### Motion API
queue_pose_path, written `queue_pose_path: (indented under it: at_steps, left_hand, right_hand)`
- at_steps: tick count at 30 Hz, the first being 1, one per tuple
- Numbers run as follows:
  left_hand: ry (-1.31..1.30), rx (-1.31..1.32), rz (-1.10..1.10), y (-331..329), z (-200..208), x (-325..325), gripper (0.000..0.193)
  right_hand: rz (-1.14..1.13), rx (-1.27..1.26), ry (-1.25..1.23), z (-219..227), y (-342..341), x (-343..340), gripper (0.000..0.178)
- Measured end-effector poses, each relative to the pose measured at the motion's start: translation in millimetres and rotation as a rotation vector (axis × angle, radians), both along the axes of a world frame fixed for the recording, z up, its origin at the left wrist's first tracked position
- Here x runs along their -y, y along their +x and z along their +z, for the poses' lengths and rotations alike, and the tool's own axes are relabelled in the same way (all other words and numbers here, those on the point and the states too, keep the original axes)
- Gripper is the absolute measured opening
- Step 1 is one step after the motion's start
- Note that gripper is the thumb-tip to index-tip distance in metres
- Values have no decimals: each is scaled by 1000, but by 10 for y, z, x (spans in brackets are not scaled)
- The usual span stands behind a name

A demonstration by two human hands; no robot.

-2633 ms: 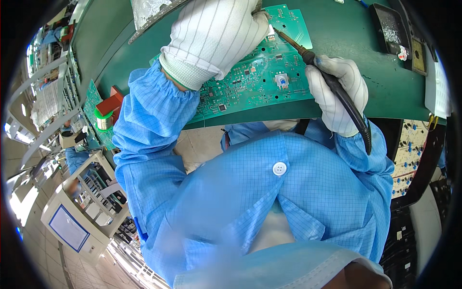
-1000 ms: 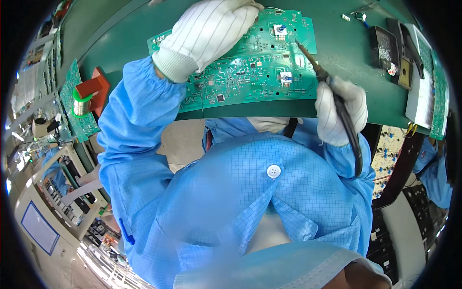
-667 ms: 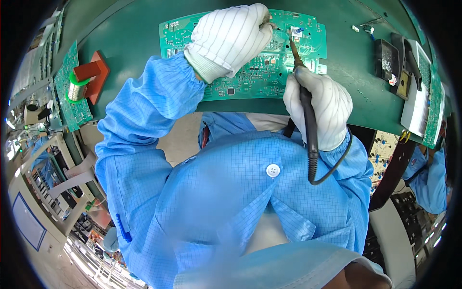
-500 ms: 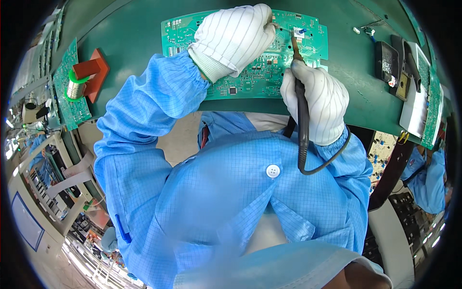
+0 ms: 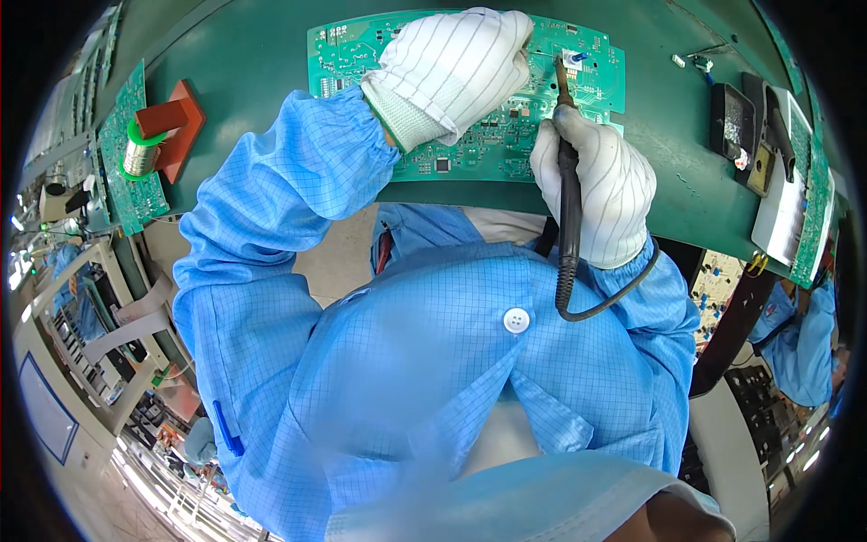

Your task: Soldering components onto printed circuit boards at a manual assembly station.

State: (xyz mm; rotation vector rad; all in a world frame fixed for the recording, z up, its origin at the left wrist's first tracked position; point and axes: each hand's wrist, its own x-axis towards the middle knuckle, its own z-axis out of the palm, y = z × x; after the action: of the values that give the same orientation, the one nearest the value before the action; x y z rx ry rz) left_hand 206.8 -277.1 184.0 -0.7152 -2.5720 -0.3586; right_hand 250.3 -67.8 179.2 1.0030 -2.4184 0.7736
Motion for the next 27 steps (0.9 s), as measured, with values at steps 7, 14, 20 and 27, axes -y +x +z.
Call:
queue_pose_path:
  at_steps: [7, 14, 20, 27]
  left_hand:
    - [-20, 5, -57, -17, 5, 29, 18]
    - [-56, -168, -133, -187, 24, 37, 11]
    - [-163, -82, -16, -401, 40, -135, 31]
    - [-41, 530, 102, -579, 98, -229, 69]
  right_hand:
    - [6, 19, 14, 2, 0, -22, 35]
    - [-32, -83, 10, -61, -18, 28, 32]
    - [-99, -118, 127, 29, 39, 94, 28]
    - [-75, -98, 88, 47, 32, 88, 31]
